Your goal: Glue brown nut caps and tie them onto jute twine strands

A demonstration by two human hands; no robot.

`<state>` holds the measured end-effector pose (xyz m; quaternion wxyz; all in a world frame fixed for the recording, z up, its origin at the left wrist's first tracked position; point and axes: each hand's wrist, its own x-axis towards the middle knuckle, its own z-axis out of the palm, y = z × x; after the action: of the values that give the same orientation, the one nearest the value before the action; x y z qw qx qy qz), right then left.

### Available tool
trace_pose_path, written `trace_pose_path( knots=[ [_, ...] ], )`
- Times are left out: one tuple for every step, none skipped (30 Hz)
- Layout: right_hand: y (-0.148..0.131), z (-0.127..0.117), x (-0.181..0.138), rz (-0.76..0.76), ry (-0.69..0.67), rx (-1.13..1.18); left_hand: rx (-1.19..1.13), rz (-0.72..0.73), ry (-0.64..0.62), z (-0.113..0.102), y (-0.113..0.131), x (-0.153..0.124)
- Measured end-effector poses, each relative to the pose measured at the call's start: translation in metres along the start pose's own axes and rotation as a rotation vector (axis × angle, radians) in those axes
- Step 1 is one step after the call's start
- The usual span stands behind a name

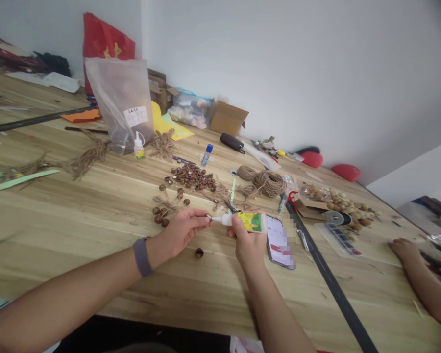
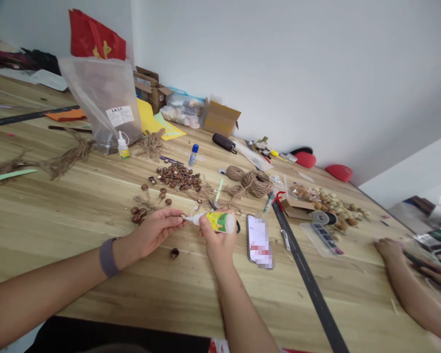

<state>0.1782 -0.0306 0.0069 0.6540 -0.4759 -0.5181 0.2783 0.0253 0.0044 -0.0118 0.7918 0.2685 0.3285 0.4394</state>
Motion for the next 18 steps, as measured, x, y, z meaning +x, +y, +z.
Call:
trace_pose_path(
  knots=[
    [-0.0001,-0.0004,0.0006,0.001,0.009,0.000,0.002,-0.002,-0.007,-0.0002,-0.0004,0.0000],
    [0.0000,-0.0009,0.0012,0.003,0.016,0.004,0.003,-0.005,-0.013,-0.0004,-0.0008,-0.0001],
    [0.0005,-0.0015,0.0018,0.008,0.021,0.009,0.004,-0.007,-0.018,-0.0005,-0.0010,-0.0001],
    [0.0014,-0.0021,0.0025,0.019,0.021,0.014,0.007,-0.007,-0.022,-0.0006,-0.0012,-0.0002],
    [0.0025,-0.0027,0.0031,0.033,0.020,0.015,0.013,-0.006,-0.025,-0.0007,-0.0012,-0.0003],
    [0.0038,-0.0034,0.0037,0.048,0.018,0.016,0.020,-0.003,-0.029,-0.0008,-0.0012,-0.0003],
    [0.0051,-0.0039,0.0043,0.062,0.015,0.018,0.028,0.001,-0.034,-0.0009,-0.0011,-0.0003],
    [0.0062,-0.0043,0.0049,0.072,0.012,0.019,0.036,0.006,-0.039,-0.0011,-0.0012,-0.0002],
    [0.0070,-0.0045,0.0053,0.078,0.008,0.018,0.043,0.012,-0.047,-0.0015,-0.0014,-0.0001],
    [0.0074,-0.0046,0.0057,0.080,0.004,0.015,0.048,0.019,-0.054,-0.0019,-0.0017,0.0001],
    [0.0075,-0.0045,0.0059,0.078,0.000,0.012,0.051,0.026,-0.062,-0.0024,-0.0022,0.0003],
    [0.0071,-0.0043,0.0060,0.076,-0.005,0.008,0.050,0.032,-0.068,-0.0029,-0.0027,0.0006],
    [0.0065,-0.0039,0.0060,0.074,-0.010,0.005,0.047,0.035,-0.074,-0.0033,-0.0033,0.0008],
    [0.0057,-0.0035,0.0059,0.071,-0.012,0.004,0.043,0.037,-0.079,-0.0036,-0.0038,0.0009],
    [0.0049,-0.0031,0.0057,0.069,-0.015,0.005,0.037,0.036,-0.084,-0.0038,-0.0042,0.0011],
    [0.0041,-0.0028,0.0055,0.067,-0.016,0.005,0.032,0.036,-0.088,-0.0039,-0.0045,0.0011],
    [0.0035,-0.0026,0.0053,0.067,-0.017,0.003,0.028,0.036,-0.092,-0.0039,-0.0046,0.0012],
    [0.0030,-0.0025,0.0051,0.066,-0.016,0.002,0.027,0.035,-0.094,-0.0037,-0.0046,0.0012]
  ],
)
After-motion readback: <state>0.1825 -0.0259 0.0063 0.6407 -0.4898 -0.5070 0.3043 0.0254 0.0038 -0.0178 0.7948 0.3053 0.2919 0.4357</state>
